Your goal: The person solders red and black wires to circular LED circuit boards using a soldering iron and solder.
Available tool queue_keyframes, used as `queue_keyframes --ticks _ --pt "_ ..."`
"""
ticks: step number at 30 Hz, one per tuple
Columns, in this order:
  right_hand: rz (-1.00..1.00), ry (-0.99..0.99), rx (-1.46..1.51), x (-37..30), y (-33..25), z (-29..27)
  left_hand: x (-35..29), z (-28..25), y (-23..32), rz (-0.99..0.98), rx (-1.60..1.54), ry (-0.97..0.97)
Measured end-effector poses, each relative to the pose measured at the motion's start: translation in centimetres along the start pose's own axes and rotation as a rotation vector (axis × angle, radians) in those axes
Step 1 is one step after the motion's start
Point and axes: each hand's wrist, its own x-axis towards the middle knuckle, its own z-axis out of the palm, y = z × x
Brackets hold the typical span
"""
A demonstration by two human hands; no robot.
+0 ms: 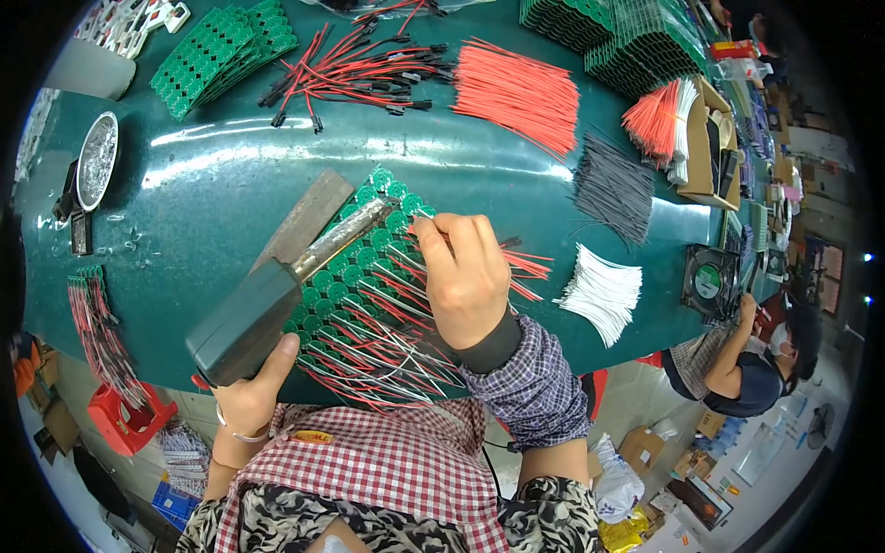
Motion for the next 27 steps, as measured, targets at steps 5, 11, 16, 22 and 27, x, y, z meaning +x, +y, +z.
queue_keyframes --ticks 5,11,16,22,27 --pt "0.002 0.002 -0.009 0.1 -0.1 0.0 0.1 -0.2 0.1 0.016 0.006 -0.007" --pt "-0.003 0.017 -0.013 0.1 -0.2 0.1 -0.8 -0.3 -0.2 -0.018 0.005 0.055" --pt "0.011 0.115 0.052 0.1 -0.6 -0.2 -2.7 -1.6 -0.6 -0.234 -0.055 0.010" --pt "-0.070 0.071 0.084 -0.5 -1.0 0.0 -1.8 -1.0 -0.9 -0.031 0.009 0.062" --pt "-0.053 0.036 0.070 -0.5 -1.1 0.1 -1.4 -0.9 -0.5 -0.047 -0.025 -0.008"
